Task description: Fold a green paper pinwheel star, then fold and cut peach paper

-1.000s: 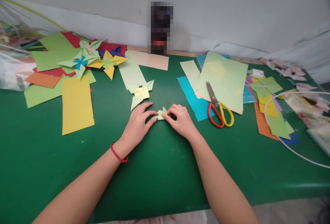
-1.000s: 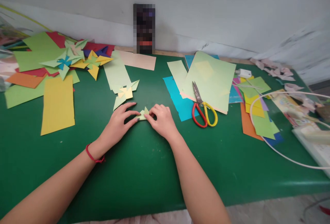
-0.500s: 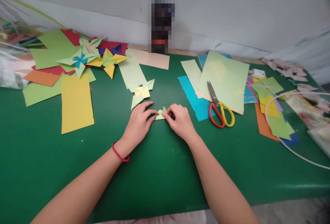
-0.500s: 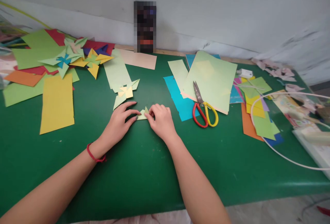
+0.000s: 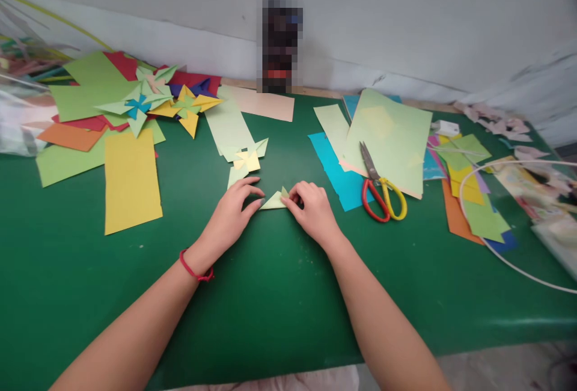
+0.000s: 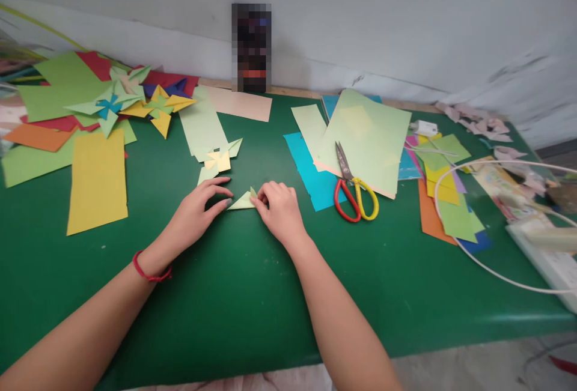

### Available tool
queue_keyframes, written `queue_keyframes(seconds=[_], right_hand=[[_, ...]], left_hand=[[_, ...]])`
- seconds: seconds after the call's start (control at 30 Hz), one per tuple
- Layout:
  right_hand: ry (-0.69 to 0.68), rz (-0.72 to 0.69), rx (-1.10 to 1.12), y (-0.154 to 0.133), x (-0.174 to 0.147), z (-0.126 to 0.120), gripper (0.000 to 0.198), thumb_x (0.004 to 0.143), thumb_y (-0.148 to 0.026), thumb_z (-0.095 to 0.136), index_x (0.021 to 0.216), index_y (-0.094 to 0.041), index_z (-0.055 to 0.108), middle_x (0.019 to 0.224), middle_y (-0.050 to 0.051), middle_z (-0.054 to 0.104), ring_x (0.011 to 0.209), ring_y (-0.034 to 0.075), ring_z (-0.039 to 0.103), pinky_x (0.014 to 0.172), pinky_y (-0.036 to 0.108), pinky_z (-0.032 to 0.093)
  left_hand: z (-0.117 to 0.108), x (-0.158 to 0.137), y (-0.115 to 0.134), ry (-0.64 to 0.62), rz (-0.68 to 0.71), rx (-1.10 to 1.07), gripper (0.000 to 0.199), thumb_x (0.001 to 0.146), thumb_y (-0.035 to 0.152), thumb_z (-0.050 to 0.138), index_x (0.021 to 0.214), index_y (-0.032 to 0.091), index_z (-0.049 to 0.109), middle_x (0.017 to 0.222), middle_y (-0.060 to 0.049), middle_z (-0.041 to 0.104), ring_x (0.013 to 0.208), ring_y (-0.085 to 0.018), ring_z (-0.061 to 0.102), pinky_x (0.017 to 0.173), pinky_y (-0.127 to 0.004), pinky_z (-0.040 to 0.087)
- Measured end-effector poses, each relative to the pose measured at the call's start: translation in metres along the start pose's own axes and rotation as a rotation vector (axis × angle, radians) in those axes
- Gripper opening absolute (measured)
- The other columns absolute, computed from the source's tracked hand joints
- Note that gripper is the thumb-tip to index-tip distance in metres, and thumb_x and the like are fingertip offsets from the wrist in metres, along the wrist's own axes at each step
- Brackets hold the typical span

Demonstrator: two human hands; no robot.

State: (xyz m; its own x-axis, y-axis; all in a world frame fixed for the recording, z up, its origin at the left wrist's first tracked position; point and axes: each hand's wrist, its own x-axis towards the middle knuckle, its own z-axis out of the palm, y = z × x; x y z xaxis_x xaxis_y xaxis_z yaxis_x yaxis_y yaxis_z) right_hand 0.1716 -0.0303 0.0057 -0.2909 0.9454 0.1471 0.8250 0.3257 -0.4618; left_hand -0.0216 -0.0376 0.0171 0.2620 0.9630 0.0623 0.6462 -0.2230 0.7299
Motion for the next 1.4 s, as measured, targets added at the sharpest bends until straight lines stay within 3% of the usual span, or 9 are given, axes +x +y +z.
queue_keyframes(seconds=[0.43,0.9,1.0,1.1,1.17,1.27,1.4], right_hand=[[0.002,0.008,0.021,0.0,0.0,0.0,0.021,0.085,-0.035,0.053,0.07,-0.021,0.046,0.072,0.0,0.058,0.072,0.017,0.05,0.067,0.03,0.03],[0.015,0.002,0.029,0.0,0.0,0.0,0.022,0.085,-0.036,0.053,0.071,-0.021,0.046,0.072,0.001,0.058,0.071,0.018,0.05,0.067,0.031,0.03],[0.011,0.004,0.028,-0.001,0.0,0.0,0.021,0.085,-0.035,0.054,0.071,-0.021,0.047,0.072,0.0,0.058,0.072,0.017,0.05,0.067,0.03,0.03],[0.008,0.003,0.018,-0.001,0.0,0.0,0.019,0.085,-0.034,0.053,0.072,-0.021,0.049,0.072,0.0,0.058,0.072,0.017,0.05,0.066,0.029,0.029],[0.007,0.004,0.008,-0.001,0.0,0.0,0.017,0.085,-0.032,0.053,0.073,-0.02,0.05,0.072,0.0,0.058,0.072,0.016,0.05,0.066,0.029,0.029],[0.01,0.007,0.007,-0.001,0.0,0.0,0.018,0.085,-0.032,0.053,0.073,-0.02,0.05,0.073,0.0,0.059,0.072,0.016,0.05,0.067,0.029,0.03],[0.018,0.008,0.02,-0.001,0.001,0.0,0.021,0.085,-0.035,0.054,0.071,-0.02,0.049,0.071,-0.001,0.058,0.072,0.015,0.049,0.068,0.029,0.03]], left_hand=[[0.005,-0.006,0.002,0.071,0.049,0.149,0.01,0.079,0.023,0.058,0.07,0.019,0.057,0.126,-0.008,0.049,0.119,-0.026,0.044,0.098,-0.046,0.039],[0.005,-0.01,0.009,0.084,0.028,0.287,0.008,0.081,0.017,0.055,0.073,0.017,0.054,0.126,-0.011,0.049,0.119,-0.028,0.044,0.096,-0.045,0.041],[0.006,-0.01,0.01,0.1,0.042,0.329,0.004,0.082,0.017,0.053,0.084,0.016,0.056,0.122,-0.013,0.052,0.117,-0.027,0.047,0.097,-0.044,0.041],[0.014,-0.016,0.018,0.072,0.167,0.438,0.026,0.087,0.015,0.043,0.11,0.013,0.055,0.127,-0.013,0.051,0.12,-0.025,0.045,0.104,-0.043,0.033],[0.026,-0.024,0.027,-0.003,0.256,0.501,0.038,0.09,0.016,0.035,0.127,0.011,0.045,0.133,-0.013,0.047,0.124,-0.024,0.042,0.108,-0.043,0.028],[0.045,-0.041,0.042,-0.079,0.192,0.62,0.052,0.091,0.029,0.038,0.134,0.0,0.034,0.141,-0.02,0.035,0.13,-0.03,0.034,0.106,-0.044,0.03],[0.056,-0.054,0.052,-0.114,0.097,0.705,0.065,0.09,0.043,0.036,0.137,0.0,0.028,0.145,-0.02,0.025,0.135,-0.031,0.022,0.11,-0.048,0.019]])
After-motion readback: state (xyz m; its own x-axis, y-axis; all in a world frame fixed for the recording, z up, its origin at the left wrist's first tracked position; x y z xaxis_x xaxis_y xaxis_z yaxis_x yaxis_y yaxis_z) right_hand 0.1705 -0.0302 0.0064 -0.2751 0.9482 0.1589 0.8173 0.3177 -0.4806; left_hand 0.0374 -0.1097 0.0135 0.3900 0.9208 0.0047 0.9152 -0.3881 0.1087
